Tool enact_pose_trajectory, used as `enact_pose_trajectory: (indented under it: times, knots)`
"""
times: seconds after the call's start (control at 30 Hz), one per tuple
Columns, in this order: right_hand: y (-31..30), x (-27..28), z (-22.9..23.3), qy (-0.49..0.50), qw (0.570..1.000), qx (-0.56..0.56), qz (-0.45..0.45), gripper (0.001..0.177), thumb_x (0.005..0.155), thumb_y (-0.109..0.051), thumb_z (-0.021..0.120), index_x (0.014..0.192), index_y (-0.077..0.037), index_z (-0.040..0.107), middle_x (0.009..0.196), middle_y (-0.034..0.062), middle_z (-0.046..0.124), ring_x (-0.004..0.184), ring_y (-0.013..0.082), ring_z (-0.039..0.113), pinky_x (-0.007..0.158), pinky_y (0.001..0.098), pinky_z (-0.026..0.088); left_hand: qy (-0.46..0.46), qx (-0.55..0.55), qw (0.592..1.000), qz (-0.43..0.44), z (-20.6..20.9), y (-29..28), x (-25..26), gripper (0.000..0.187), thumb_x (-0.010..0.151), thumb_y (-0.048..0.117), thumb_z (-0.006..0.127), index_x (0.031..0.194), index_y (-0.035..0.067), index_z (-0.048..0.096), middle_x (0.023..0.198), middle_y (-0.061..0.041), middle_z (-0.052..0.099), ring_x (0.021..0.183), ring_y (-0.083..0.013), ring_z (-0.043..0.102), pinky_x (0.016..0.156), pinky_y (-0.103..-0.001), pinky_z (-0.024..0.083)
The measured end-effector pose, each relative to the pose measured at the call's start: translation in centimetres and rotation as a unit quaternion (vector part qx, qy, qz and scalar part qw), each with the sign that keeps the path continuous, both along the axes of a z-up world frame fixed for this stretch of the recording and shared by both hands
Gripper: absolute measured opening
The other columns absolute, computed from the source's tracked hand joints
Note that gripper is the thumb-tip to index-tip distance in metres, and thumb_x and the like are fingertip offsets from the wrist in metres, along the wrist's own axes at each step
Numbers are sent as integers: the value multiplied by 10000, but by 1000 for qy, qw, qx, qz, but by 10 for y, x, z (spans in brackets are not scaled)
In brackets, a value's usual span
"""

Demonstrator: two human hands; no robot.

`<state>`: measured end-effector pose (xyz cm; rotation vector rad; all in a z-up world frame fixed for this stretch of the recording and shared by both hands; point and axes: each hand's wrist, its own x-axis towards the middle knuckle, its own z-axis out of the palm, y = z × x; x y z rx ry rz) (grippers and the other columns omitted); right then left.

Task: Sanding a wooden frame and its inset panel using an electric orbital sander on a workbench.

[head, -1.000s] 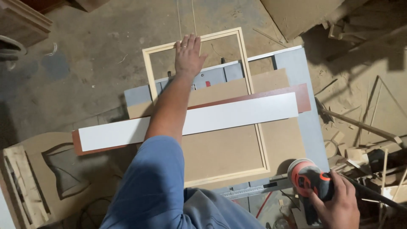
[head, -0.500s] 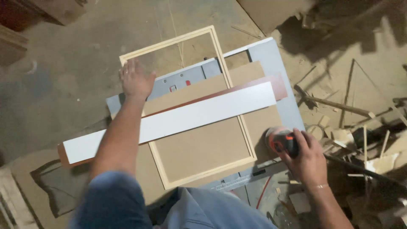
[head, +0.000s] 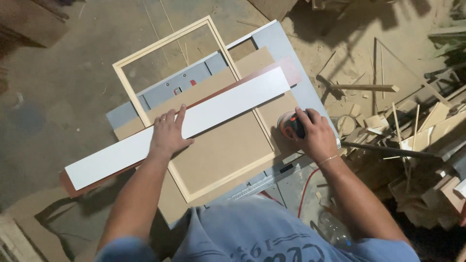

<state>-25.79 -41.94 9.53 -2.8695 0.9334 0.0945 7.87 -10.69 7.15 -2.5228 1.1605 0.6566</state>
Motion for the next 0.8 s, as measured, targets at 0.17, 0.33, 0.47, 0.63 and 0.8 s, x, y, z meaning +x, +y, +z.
enact_pose_trajectory:
  times: [0.17,0.33,0.47,0.63,0.8]
  knots:
    - [7,3,13,13,999,48,-19,897,760,-423,816,1573,-317,451,1419,92,537,1187,373,629,962,467,574,7,-28,1000,6,-4,4,-2,1135,780,603,743,1682,276,135,1495,-131,460,1448,-330,451,1184,-504,375]
    - [11,5,23,17,997,63,-31,896,759,-418,826,1572,-300,466,1431,99,544,1203,379,635,978,476,564,2,-44,999,13,19,18,-22,1110,784,574,760,1672,271,166,1466,-137,488,1420,-333,494,1162,-506,412]
    - [11,5,21,8,999,42,-17,912,745,-446,821,1568,-270,472,1405,116,563,1185,388,646,974,482,563,-6,-100,993,61,51,51,-42,1134,761,575,792,1670,228,209,1463,-168,485,1409,-370,493,1138,-529,421]
    - [12,11,28,32,999,6,-3,898,768,-523,768,1575,-269,468,1404,104,581,1201,367,646,979,473,547,-2,-181,968,172,84,119,-76,1140,703,509,850,1646,170,307,1447,-211,501,1375,-419,507,1116,-541,437]
    - [27,36,37,26,994,-86,66,892,766,-564,691,1581,-271,477,1469,103,553,1340,340,540,1069,487,458,-23,-214,903,373,90,205,-126,1260,583,397,912,1659,211,282,1482,-223,480,1358,-456,505,1086,-595,448]
